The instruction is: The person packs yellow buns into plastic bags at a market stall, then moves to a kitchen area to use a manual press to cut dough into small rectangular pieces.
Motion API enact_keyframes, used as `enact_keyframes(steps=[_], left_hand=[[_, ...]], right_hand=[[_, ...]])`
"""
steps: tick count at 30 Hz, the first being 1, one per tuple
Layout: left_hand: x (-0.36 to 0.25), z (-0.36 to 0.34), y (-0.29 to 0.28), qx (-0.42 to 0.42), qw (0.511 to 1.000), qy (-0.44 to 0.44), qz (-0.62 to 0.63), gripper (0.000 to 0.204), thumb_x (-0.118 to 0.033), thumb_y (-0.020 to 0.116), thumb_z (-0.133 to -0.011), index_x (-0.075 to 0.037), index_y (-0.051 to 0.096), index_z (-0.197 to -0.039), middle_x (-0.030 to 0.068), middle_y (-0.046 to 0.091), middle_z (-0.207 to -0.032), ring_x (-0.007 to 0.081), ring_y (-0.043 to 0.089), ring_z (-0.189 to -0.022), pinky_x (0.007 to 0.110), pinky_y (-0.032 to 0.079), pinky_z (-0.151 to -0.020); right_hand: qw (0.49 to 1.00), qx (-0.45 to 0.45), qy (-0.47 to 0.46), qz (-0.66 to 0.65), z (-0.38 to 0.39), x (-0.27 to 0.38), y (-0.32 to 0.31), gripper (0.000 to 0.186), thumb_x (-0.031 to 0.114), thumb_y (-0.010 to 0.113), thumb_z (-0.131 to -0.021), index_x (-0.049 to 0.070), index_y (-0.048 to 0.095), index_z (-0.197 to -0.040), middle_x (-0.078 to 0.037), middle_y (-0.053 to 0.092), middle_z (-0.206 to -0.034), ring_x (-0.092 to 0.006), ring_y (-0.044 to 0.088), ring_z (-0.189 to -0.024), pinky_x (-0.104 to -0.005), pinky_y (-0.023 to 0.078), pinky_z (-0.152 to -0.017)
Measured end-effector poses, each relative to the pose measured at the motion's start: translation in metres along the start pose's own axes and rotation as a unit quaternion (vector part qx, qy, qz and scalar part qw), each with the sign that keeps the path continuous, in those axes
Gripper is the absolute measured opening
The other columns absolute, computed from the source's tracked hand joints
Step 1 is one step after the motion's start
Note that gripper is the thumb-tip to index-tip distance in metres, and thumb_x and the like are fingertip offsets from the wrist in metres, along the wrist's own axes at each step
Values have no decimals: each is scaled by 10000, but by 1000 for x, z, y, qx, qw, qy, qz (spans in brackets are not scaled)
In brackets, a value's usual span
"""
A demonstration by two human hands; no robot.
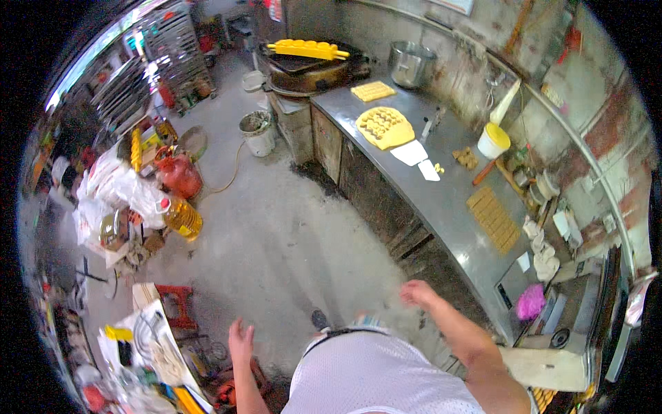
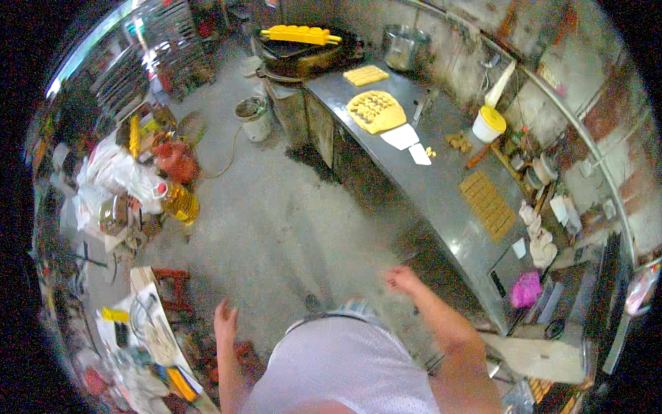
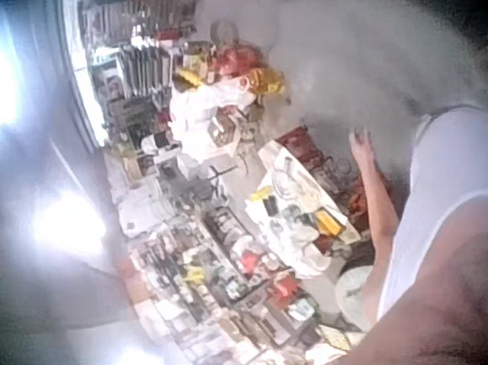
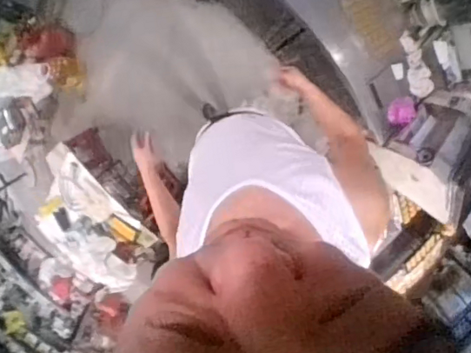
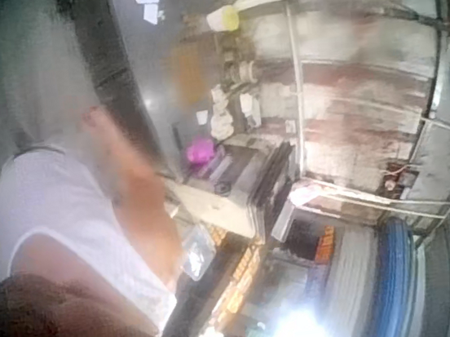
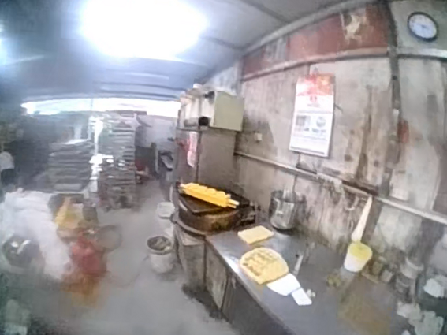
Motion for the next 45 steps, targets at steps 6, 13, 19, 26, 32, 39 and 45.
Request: enact_keyframes(steps=[6, 13, 19, 26, 32, 39, 45], left_hand=[[-211, -197, 60, 113, 978, 171, -30, 525, -174, 731, -906, -69, 567, -1393, 159, 582, -1399, 314, 613, -1208, 396, 498, -999], [-236, -343, 161, 182, 971, 146, -59, 567, -164, 734, -912, -93, 540, -1440, 142, 574, -1419, 304, 608, -1212, 388, 503, -986], [-212, -445, 182, 174, 984, 22, -11, 581, -185, 733, -928, -88, 524, -1462, 99, 581, -1419, 257, 609, -1152, 392, 503, -964], [-403, -568, 275, 266, 964, 18, -21, 584, -195, 716, -948, -85, 503, -1481, 97, 591, -1397, 237, 583, -1191, 358, 482, -991], [-503, -704, 397, 373, 906, 200, -25, 550, -234, 717, -958, -73, 529, -1449, 122, 599, -1366, 224, 602, -1163, 352, 495, -964], [-716, -754, 538, 462, 770, 436, -62, 459, -134, 702, -937, -25, 581, -1366, 161, 620, -1340, 281, 641, -1126, 375, 513, -964], [-916, -671, 589, 475, 562, 674, -61, 576, -111, 771, -846, -47, 572, -1383, 159, 556, -1447, 352, 524, -1340, 438, 438, -1108]], right_hand=[[988, -119, -12, -102, -33, 86, -20, 249, 288, 635, -974, 87, 627, -1123, -76, 721, -998, -186, 697, -835, -360, 576, -687], [930, -258, -144, -218, -153, 239, -132, 399, 422, 657, -965, 98, 600, -1190, -74, 678, -1049, -217, 682, -908, -396, 575, -734], [892, -359, -174, -213, -277, 439, -212, 491, 491, 747, -885, 98, 602, -1140, -39, 629, -948, -188, 634, -892, -383, 525, -763], [887, -424, -91, -158, -371, 536, -274, 390, 348, 794, -810, 1, 677, -945, -167, 722, -950, -259, 709, -836, -451, 565, -668], [894, -361, -47, -259, -390, 552, -296, 206, 195, 772, -820, 14, 677, -799, -138, 647, -618, -273, 626, -465, -454, 501, -435], [797, -598, 48, 75, -313, 562, -259, 289, 238, 760, -812, -15, 654, -904, -161, 668, -723, -270, 672, -608, -419, 506, -547], [798, -592, 117, 9, -218, 632, -123, 361, 288, 769, -842, -48, 667, -924, -206, 686, -759, -303, 695, -704, -438, 521, -625]])
Point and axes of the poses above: each hand's wrist, its own z-axis away from the middle knuckle, its own y-axis out of the palm, x = y × z, the point moved 2 cm from there along -z, towards the middle knuckle
